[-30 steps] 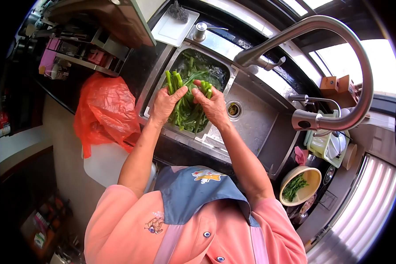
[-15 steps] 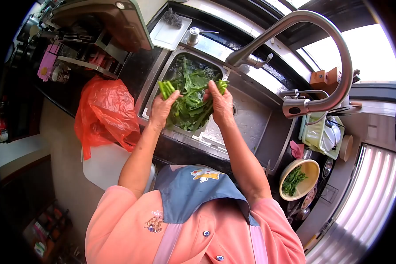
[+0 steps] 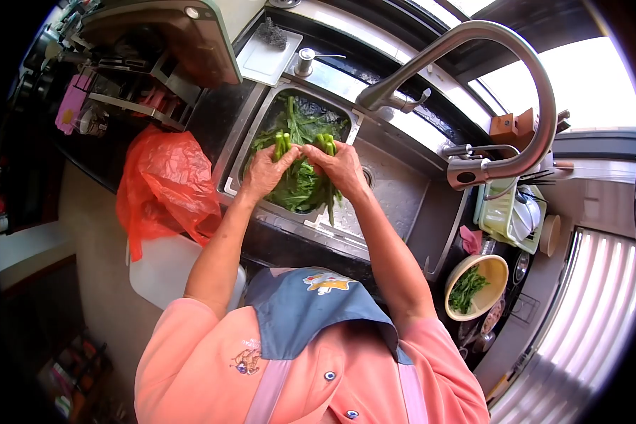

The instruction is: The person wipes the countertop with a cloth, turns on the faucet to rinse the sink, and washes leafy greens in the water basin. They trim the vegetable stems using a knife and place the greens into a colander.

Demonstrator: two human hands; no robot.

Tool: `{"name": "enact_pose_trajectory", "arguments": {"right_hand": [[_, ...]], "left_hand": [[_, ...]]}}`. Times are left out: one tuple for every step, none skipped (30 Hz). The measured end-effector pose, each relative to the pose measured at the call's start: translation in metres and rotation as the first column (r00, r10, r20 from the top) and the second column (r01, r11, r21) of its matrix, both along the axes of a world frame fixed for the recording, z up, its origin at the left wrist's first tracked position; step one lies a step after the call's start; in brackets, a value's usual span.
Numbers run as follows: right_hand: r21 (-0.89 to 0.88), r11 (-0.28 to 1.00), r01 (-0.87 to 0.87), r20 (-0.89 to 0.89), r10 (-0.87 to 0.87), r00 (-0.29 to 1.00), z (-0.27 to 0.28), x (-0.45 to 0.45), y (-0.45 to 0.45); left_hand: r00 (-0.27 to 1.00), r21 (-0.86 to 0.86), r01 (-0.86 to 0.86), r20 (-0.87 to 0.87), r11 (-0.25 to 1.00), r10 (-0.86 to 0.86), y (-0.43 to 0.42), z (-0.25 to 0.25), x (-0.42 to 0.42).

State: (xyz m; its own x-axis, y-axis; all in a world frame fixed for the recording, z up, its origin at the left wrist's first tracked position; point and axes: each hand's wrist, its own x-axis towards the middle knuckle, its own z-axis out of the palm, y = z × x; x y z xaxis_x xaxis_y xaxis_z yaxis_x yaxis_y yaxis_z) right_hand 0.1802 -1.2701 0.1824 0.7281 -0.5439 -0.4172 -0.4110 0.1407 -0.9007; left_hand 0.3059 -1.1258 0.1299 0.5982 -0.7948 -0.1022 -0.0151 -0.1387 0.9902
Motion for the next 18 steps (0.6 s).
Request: {"name": "enact_pose_trajectory", "arguments": {"right_hand": [[0.034, 0.999, -0.012, 0.065, 0.010, 0.998, -0.024, 0.002, -0.005], [0.056, 0.998, 0.036, 0.075, -0.040, 0.996, -0.032, 0.003, -0.002], [0.079, 0.993, 0.082, 0.084, -0.089, 0.992, -0.040, 0.005, 0.002], [0.103, 0.987, 0.127, 0.093, -0.136, 0.986, -0.043, 0.008, 0.005], [0.126, 0.983, 0.136, 0.147, -0.154, 0.977, -0.046, 0.010, 0.011], [0.123, 0.984, 0.127, 0.145, -0.144, 0.979, -0.048, 0.010, 0.012], [0.121, 0.985, 0.119, 0.141, -0.136, 0.981, -0.049, 0.009, 0.013], [0.118, 0.987, 0.111, 0.137, -0.127, 0.982, -0.050, 0.009, 0.014], [0.175, 0.972, 0.155, 0.135, -0.180, 0.974, -0.051, 0.009, 0.016], [0.161, 0.971, 0.174, 0.150, -0.198, 0.969, -0.056, 0.008, 0.017], [0.148, 0.970, 0.192, 0.166, -0.216, 0.962, -0.061, 0.008, 0.017], [0.135, 0.968, 0.209, 0.181, -0.232, 0.956, -0.066, 0.008, 0.018], [0.160, 0.968, 0.191, 0.169, -0.217, 0.961, -0.065, 0.010, 0.020], [0.186, 0.967, 0.173, 0.158, -0.203, 0.966, -0.063, 0.012, 0.023], [0.212, 0.965, 0.156, 0.147, -0.190, 0.971, -0.062, 0.013, 0.027], [0.209, 0.960, 0.185, 0.117, -0.213, 0.970, -0.064, 0.016, 0.032], [0.241, 0.947, 0.213, 0.142, -0.251, 0.957, -0.071, 0.018, 0.039], [0.272, 0.932, 0.239, 0.165, -0.290, 0.943, -0.076, 0.020, 0.045]], "left_hand": [[0.996, 0.072, 0.087, -0.023, 0.994, -0.085, -0.001, -0.005, 0.002], [0.994, 0.049, 0.067, -0.086, 0.997, -0.063, -0.002, -0.008, -0.002], [0.988, 0.027, 0.045, -0.149, 0.999, -0.040, -0.004, -0.012, -0.007], [0.977, 0.007, 0.020, -0.212, 1.000, -0.018, -0.005, -0.019, -0.010], [0.981, 0.083, 0.038, -0.195, 0.996, -0.021, -0.004, -0.030, -0.008], [0.973, 0.058, 0.020, -0.231, 0.998, -0.006, -0.003, -0.038, -0.010], [0.963, 0.035, 0.002, -0.268, 0.999, 0.007, -0.002, -0.035, -0.015], [0.952, 0.011, -0.016, -0.305, 1.000, 0.019, -0.001, -0.032, -0.019], [0.940, 0.005, 0.006, -0.340, 1.000, -0.004, 0.000, -0.029, -0.021], [0.927, -0.003, 0.027, -0.374, 1.000, -0.027, 0.001, -0.025, -0.022], [0.913, -0.012, 0.048, -0.406, 0.999, -0.049, 0.001, -0.020, -0.023], [0.921, -0.021, 0.064, -0.384, 0.998, -0.067, 0.000, -0.016, -0.023], [0.929, -0.028, 0.078, -0.362, 0.997, -0.083, -0.002, -0.005, -0.023], [0.936, -0.035, 0.093, -0.338, 0.995, -0.099, -0.002, 0.000, -0.023], [0.943, 0.043, 0.084, -0.325, 0.996, -0.066, -0.005, -0.011, -0.021], [0.950, 0.119, 0.075, -0.310, 0.990, -0.035, -0.010, -0.032, -0.017], [0.957, 0.193, 0.066, -0.292, 0.979, -0.007, -0.014, -0.041, -0.017], [0.954, 0.178, 0.040, -0.299, 0.983, 0.015, -0.016, -0.048, -0.019]]}}
